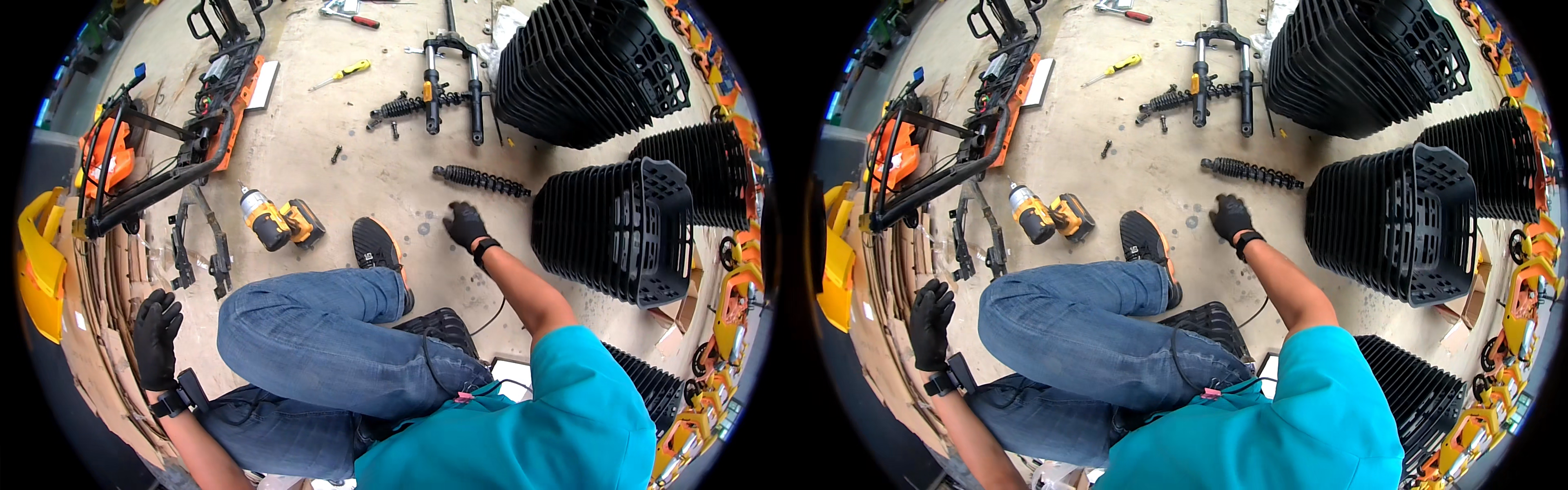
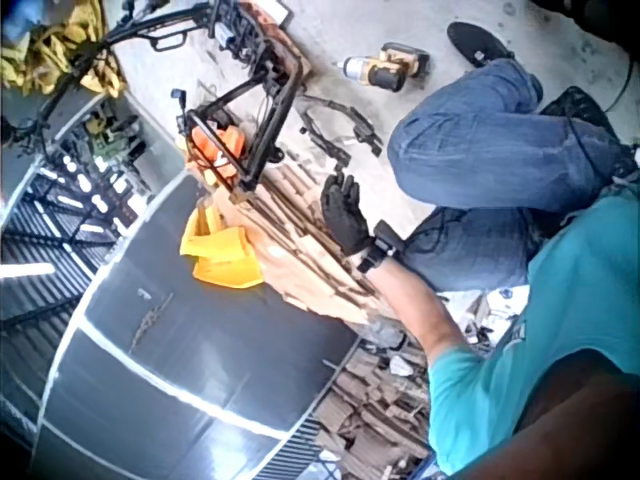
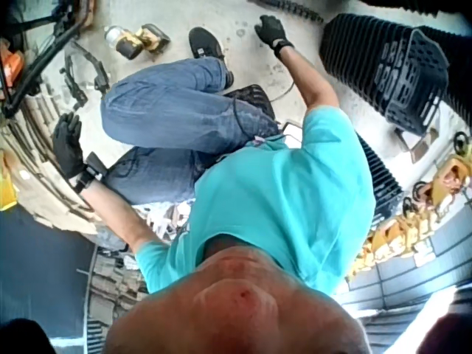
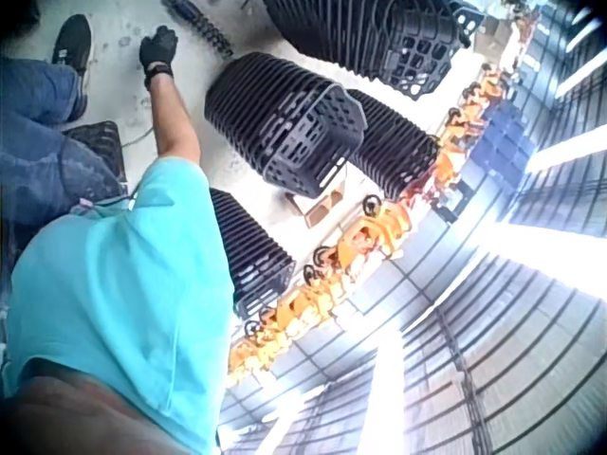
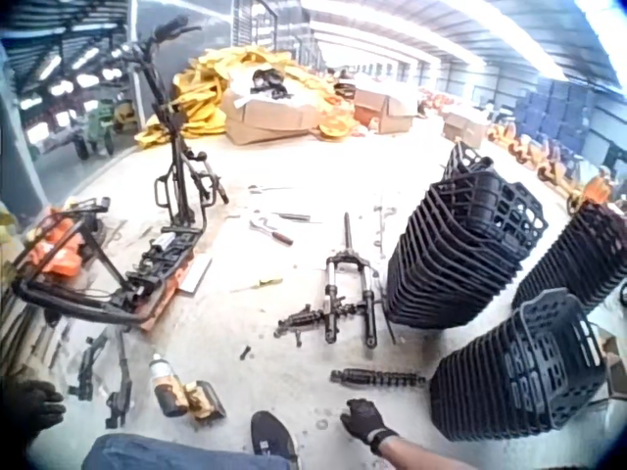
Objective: The person uses an impact driver to loosen a bolt on a motorcycle fork assembly, then picks up and holds two rear shock absorbers, pressing on the springs and turning the objects over by hand.
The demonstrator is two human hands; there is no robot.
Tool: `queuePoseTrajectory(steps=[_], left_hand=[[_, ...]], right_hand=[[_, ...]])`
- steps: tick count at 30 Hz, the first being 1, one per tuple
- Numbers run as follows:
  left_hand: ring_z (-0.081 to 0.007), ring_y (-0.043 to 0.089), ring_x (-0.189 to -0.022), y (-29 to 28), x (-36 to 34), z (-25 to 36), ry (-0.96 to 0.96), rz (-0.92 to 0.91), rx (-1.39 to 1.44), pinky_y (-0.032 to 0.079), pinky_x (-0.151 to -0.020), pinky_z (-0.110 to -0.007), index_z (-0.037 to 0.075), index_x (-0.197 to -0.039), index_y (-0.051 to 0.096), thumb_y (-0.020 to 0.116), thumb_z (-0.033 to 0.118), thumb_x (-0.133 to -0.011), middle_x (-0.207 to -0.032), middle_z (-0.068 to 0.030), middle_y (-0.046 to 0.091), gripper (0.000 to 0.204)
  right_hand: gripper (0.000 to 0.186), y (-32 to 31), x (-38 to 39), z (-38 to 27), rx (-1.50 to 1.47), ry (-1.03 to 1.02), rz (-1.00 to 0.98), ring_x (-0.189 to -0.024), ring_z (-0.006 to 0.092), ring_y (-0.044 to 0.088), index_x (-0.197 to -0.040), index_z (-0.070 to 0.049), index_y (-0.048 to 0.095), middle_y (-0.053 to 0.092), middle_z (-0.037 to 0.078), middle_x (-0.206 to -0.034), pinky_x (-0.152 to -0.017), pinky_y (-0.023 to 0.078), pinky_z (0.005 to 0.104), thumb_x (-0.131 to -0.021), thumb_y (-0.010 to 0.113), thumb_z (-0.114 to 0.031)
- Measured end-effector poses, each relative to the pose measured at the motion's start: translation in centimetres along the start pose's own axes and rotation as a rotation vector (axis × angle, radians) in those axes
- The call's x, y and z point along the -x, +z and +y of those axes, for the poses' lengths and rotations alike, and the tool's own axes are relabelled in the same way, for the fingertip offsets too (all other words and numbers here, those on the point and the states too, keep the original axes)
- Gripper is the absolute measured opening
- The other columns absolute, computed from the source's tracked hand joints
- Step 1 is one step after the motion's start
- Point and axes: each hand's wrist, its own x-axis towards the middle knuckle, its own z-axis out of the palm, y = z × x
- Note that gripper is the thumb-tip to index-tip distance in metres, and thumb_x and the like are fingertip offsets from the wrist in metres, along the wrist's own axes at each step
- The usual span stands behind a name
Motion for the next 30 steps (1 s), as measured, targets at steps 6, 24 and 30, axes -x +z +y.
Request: queuePoseTrajectory(steps=[6,24,30], left_hand=[[-0.0193,0.063,-0.108,-0.3,0.5,-0.4,-0.009,0.005,0.018,0.052,-0.092,-0.031,0.003,-0.132,0.052,0.056,0.032,-0.1,-0.122,-0.0124,0.063,0.043],[-0.0171,0.065,-0.102,1.3,1.5,0.0,-0.033,-0.012,-0.074,0.053,-0.088,-0.029,0.003,-0.131,0.053,0.054,0.028,-0.101,-0.118,-0.0102,0.066,0.039],[-0.0167,0.065,-0.102,3.7,1.4,1.9,-0.017,0.004,-0.035,0.051,-0.089,-0.029,0.002,-0.128,0.056,0.061,0.021,-0.095,-0.114,-0.0098,0.064,0.038]], right_hand=[[0.038,-4.5,-5.4,5.1,0.365,0.159,0.338,-0.114,0.0342,0.055,-0.127,-0.011,0.056,0.057,0.018,-0.124,-0.095,0.046,0.0459,-0.089,0.055,-0.014],[0.03,-3.8,-3.0,-1.3,0.262,0.055,0.022,-0.103,0.0348,0.062,-0.109,-0.015,0.065,0.066,0.012,-0.107,-0.089,0.047,0.0485,-0.081,0.067,-0.027],[0.036,-6.3,-1.7,-10.4,-0.37,-0.223,-0.104,-0.097,0.0348,0.064,-0.102,-0.008,0.066,0.068,0.016,-0.094,-0.084,0.05,0.0429,-0.07,0.073,-0.021]])
